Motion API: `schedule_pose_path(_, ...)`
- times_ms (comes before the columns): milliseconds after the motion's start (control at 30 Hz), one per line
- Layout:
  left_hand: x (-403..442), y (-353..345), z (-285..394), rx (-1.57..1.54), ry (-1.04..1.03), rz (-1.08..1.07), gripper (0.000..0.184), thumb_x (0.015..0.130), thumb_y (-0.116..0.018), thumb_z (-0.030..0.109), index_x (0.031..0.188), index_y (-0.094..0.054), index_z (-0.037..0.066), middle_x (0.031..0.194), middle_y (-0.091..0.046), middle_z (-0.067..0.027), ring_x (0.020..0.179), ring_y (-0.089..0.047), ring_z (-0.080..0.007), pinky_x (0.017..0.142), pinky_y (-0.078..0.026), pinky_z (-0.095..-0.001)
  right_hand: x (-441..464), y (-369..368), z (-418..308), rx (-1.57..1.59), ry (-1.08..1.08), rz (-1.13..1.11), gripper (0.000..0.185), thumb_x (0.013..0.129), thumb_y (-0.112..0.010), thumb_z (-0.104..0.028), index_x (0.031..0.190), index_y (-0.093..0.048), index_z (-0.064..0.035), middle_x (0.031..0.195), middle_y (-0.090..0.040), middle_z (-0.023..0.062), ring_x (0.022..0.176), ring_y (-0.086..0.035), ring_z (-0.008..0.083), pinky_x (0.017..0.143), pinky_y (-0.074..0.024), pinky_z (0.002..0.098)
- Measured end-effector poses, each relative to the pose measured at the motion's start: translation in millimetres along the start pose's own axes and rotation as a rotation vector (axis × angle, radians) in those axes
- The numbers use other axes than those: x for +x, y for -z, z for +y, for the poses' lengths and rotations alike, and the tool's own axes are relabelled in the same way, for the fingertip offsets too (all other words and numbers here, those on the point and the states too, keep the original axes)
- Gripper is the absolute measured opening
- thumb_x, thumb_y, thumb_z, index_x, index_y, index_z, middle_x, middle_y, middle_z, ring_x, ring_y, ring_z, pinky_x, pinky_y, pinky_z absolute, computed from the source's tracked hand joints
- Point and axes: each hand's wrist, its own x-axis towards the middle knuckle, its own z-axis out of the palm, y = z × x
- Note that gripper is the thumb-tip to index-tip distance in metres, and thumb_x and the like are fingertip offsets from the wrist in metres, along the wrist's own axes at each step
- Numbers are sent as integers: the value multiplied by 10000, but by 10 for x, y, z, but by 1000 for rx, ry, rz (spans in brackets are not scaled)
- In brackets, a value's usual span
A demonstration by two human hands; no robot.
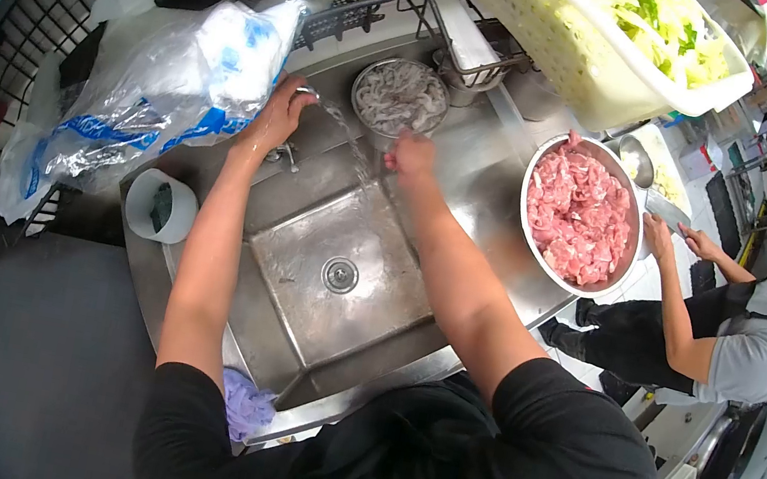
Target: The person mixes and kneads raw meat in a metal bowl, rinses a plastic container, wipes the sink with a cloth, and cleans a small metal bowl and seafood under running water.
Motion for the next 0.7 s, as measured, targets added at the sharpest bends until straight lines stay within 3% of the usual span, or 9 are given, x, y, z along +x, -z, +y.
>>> schedule_pose_path(133, 138, -340, -105, -73, 111, 161, 246, 892, -641, 246, 1021, -610, 39, 992, -612, -148, 886, -606, -384, 767, -472, -461, -46, -91, 19, 29, -27, 22, 297, 955, -563, -224, 875, -553, 62, 653, -559, 113, 487, -568, 209, 414, -463, 327)
schedule_pose_path(267, 118, -373, -199, -97, 70, 182, 250, 896, -647, 232, 1038, -609, 31, 954, -615, -157, 871, -610, -388, 739, -487, -454, -177, -288, 29, 31, -60, 166, 291, 929, -581, -195, 873, -551, 89, 663, -576, 140, 477, -577, 218, 397, -458, 344)
schedule_pose_path(333, 110, -351, -168, -112, 101, 163, 255, 899, -645, 234, 1052, -610, 33, 967, -613, -158, 894, -607, -387, 759, -481, -454, -191, -338, 51, -17, 49, 203, 281, 901, -597, -163, 869, -546, 111, 665, -585, 153, 459, -574, 223, 378, -447, 357)
schedule_pose_path(500, 77, -303, -18, -127, 154, 158, 284, 885, -667, 261, 1082, -625, 61, 1004, -615, -131, 962, -600, -364, 816, -456, -448, -246, -409, 63, -15, 21, 251, 259, 869, -617, -157, 763, -566, 74, 635, -596, 155, 468, -584, 223, 386, -433, 361)
schedule_pose_path(567, 3, -167, 352, 110, 190, 452, 309, 857, -704, 273, 1069, -632, 60, 986, -613, -119, 969, -583, -350, 856, -435, -441, -207, -381, 121, -10, 27, 261, 282, 876, -617, -172, 738, -568, 68, 637, -598, 153, 462, -582, 220, 386, -435, 361)
schedule_pose_path(600, -79, -177, 437, 110, 188, 454, 309, 857, -704, 273, 1069, -632, 60, 986, -613, -119, 969, -583, -350, 856, -435, -441, -156, -292, 181, 21, 8, 128, 298, 887, -609, -198, 748, -579, 64, 643, -603, 161, 464, -589, 220, 385, -435, 356)
schedule_pose_path(633, -190, -245, 501, 128, 196, 554, 311, 851, -719, 263, 1063, -627, 55, 999, -604, -114, 926, -592, -309, 824, -453, -415, -160, -208, 146, 51, -10, -4, 316, 899, -600, -223, 757, -590, 59, 650, -609, 168, 466, -595, 220, 384, -436, 351)
schedule_pose_path(667, -305, -357, 556, 144, 204, 653, 315, 845, -733, 254, 1058, -621, 51, 1012, -594, -108, 884, -600, -268, 792, -470, -389, -142, -124, 97, 53, -6, 0, 316, 899, -600, -223, 757, -590, 59, 650, -609, 168, 466, -595, 220, 384, -436, 351)
schedule_pose_path(700, -466, -564, 588, -211, 392, 535, 312, 854, -731, 237, 1067, -606, 47, 1039, -574, -111, 854, -599, -227, 737, -482, -348, -207, -50, -45, -116, -9, 9, 334, 905, -592, -247, 765, -601, 56, 663, -616, 176, 472, -602, 232, 403, -447, 367)
